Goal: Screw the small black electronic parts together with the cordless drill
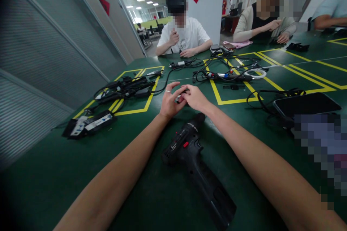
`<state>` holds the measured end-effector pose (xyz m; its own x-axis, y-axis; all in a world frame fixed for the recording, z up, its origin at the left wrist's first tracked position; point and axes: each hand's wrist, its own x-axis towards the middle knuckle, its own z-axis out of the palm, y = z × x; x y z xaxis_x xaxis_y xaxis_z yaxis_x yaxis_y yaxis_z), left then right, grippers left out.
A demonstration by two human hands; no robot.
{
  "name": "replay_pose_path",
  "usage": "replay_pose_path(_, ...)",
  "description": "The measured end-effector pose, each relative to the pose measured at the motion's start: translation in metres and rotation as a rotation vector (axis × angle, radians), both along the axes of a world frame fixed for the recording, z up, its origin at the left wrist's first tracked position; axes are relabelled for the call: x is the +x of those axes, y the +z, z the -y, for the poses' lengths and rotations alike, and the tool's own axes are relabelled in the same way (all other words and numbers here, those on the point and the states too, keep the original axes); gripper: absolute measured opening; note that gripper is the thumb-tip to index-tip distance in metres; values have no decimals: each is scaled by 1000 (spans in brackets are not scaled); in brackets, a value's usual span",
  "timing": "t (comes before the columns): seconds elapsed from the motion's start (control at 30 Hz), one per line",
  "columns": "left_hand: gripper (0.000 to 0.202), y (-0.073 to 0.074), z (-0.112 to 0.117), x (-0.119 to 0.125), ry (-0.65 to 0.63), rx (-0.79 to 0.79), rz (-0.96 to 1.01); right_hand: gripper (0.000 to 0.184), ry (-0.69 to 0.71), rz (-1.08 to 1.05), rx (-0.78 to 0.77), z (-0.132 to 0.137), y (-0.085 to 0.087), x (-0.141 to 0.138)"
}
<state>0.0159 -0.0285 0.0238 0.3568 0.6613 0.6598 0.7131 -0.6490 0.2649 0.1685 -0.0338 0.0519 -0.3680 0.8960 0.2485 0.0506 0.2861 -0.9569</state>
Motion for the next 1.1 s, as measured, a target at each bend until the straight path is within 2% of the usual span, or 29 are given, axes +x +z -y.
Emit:
replay_pose_path(0.07,55,-1,-1,1,-12,3,-15,25,-106,59,37,-7,-5,4)
replay_pose_path(0.2,72,-11,-9,1,32,-27,-63,27,-430,216,102,-19,-18,22)
replay_pose_path(0.33,60,-22,-17,-5,73,-177,-87,29,-554,330,159,-19,-28,32)
replay_pose_path(0.43,53,-22,-16,-7,50,-187,-74,33,-602,408,224,-13,-32,30)
replay_pose_path(0.6,38,-19,-10,-3,-14,-134,-8,30,-612,511,294,-8,-41,26)
replay_pose_path(0.77,32,-19,-10,-2,-14,-88,99,34,-570,577,330,-6,-44,32)
replay_pose_path(0.93,32,-17,-6,-1,-38,-74,137,46,-411,655,440,-5,-40,35)
replay_pose_path(1.1,39,-16,1,6,-69,-107,109,27,-293,762,508,-4,-39,38)
